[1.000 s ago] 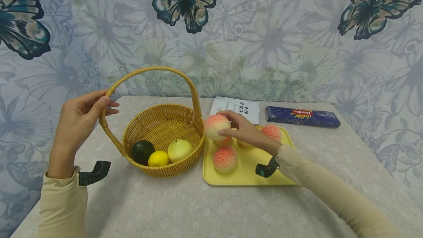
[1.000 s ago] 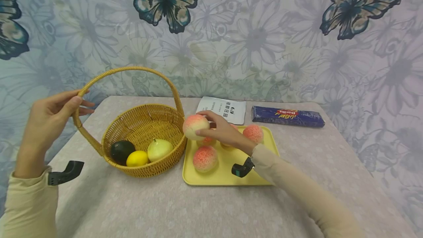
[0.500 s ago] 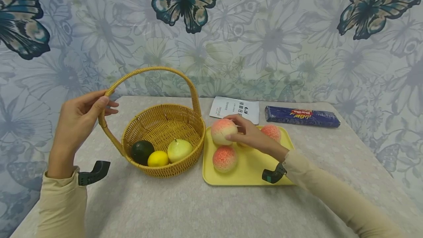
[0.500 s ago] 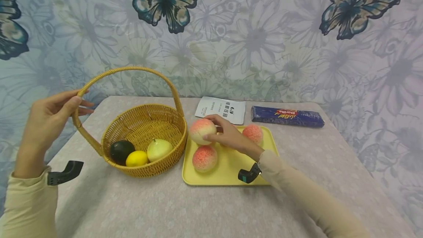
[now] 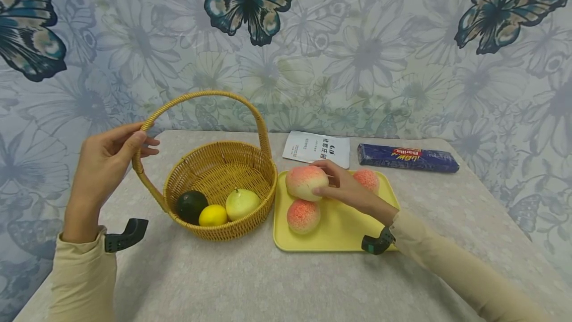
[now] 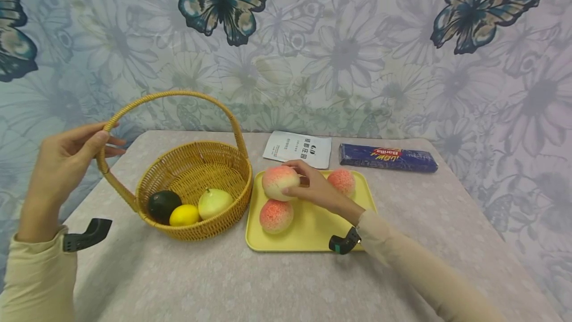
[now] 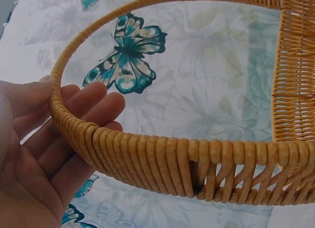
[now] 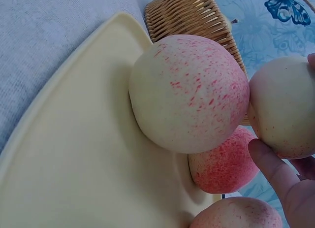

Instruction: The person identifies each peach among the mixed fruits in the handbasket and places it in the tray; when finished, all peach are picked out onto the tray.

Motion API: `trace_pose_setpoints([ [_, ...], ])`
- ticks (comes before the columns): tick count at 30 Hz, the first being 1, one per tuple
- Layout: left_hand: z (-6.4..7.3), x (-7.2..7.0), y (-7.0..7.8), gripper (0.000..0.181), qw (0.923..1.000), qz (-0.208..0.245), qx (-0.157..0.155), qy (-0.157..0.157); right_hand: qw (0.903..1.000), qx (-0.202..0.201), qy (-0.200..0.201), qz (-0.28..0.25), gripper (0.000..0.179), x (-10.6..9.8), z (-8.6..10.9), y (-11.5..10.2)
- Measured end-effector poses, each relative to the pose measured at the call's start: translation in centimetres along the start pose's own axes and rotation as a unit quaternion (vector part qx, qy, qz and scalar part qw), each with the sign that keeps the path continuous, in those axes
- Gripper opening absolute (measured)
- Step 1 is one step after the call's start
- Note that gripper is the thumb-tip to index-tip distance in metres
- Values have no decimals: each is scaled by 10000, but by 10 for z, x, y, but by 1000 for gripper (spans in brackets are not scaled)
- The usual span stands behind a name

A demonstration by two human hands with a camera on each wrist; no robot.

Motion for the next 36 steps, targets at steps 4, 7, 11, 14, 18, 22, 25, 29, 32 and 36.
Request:
trace_pose_setpoints([
  [4, 0, 0, 0, 37, 10000, -1, 2, 0, 9999, 49, 111, -36, 54, -2, 4, 1],
  [7, 0, 0, 0, 37, 10000, 15, 6, -12, 9998, 68, 187, 11, 54, -4, 7, 2],
  [11, -1, 0, 0, 37, 10000, 13, 13, -3, 9997, 67, 244, 46, 55, -7, 12, 3],
  [14, -1, 1, 0, 37, 10000, -7, 19, 6, 9996, 75, 267, 66, 56, -9, 16, 3],
  [18, -1, 1, 0, 37, 10000, -16, 23, 7, 9994, 130, 284, 162, 56, -12, 21, 5],
  [22, -1, 1, 0, 36, 10000, -4, 21, 6, 9993, 129, 282, 228, 56, -15, 26, 8],
  [25, 0, 1, 0, 36, 10000, -10, 18, 6, 9992, 89, 274, 274, 55, -15, 30, 11],
  [29, 0, 1, 1, 36, 10000, -13, 9, 10, 9992, 78, 285, 268, 56, -17, 36, 14],
  [32, 0, 1, 1, 36, 10000, -26, 4, 18, 9994, 85, 281, 177, 57, -18, 39, 16],
  [36, 0, 0, 0, 36, 10000, -24, 10, 28, 9995, 81, 274, 123, 58, -19, 42, 17],
])
Point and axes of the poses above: each hand's wrist, its own z-axis away from the middle knuckle, its own x-axis out of the palm, y = z × x, the point moved 2 cm from there along -z, towards the middle knuckle, and after that the axes turned 10 degrees about -x, right-handed, at the moved point
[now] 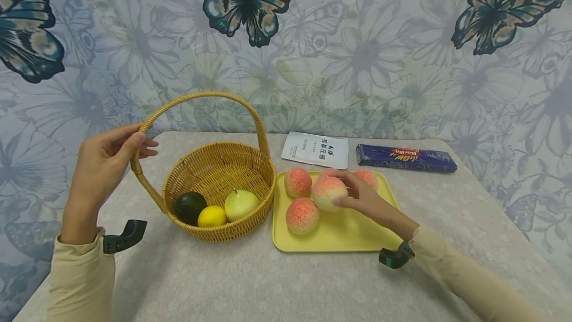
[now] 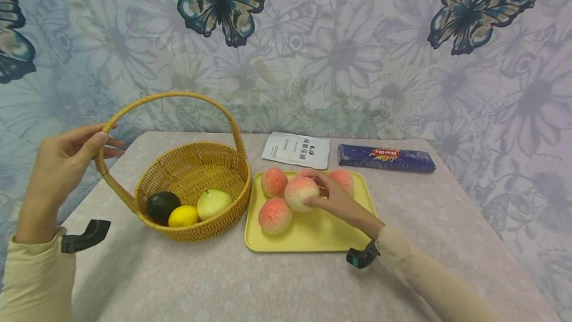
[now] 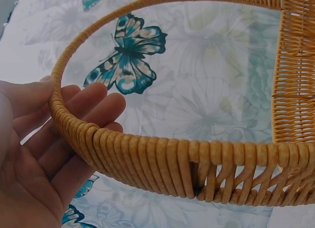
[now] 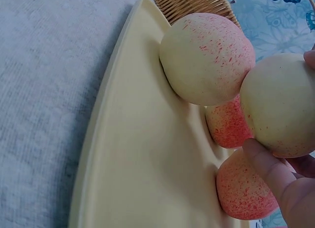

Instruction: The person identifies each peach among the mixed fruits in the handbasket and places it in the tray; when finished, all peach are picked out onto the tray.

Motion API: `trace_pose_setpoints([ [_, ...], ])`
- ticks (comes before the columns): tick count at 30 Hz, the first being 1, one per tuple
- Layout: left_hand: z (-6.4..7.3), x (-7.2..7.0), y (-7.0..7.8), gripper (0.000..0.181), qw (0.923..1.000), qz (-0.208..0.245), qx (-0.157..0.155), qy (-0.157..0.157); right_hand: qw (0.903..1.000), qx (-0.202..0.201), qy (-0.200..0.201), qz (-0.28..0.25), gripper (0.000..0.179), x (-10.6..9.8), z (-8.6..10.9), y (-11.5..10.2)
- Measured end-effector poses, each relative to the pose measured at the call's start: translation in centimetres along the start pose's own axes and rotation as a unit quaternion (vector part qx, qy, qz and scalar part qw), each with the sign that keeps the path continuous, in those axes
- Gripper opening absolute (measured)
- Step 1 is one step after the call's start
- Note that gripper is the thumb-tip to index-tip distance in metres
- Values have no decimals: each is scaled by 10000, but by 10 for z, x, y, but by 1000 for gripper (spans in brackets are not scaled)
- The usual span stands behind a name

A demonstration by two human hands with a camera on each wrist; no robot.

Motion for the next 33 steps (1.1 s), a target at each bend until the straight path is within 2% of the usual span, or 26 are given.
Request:
trace_pose_setpoints([
  [15, 0, 1, -1, 36, 10000, -34, -25, -11, 9999, -58, 79, 32, 58, -1, 8, 4],
  [25, 0, 1, 0, 37, 10000, -54, -39, -1, 9994, 250, -135, 175, 62, -5, 18, 10],
  [33, 1, 1, -1, 37, 10000, -57, -42, 8, 9991, 258, -320, 101, 61, -6, 25, 19],
])
Point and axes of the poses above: each hand's wrist, its own z-axis away from the middle knuckle, its own x-axis out of the palm, y = z × x, the point moved 2 cm from there along -z, towards the middle knuckle, and after that the axes turned 10 degrees about -x, right-handed, at the moved point
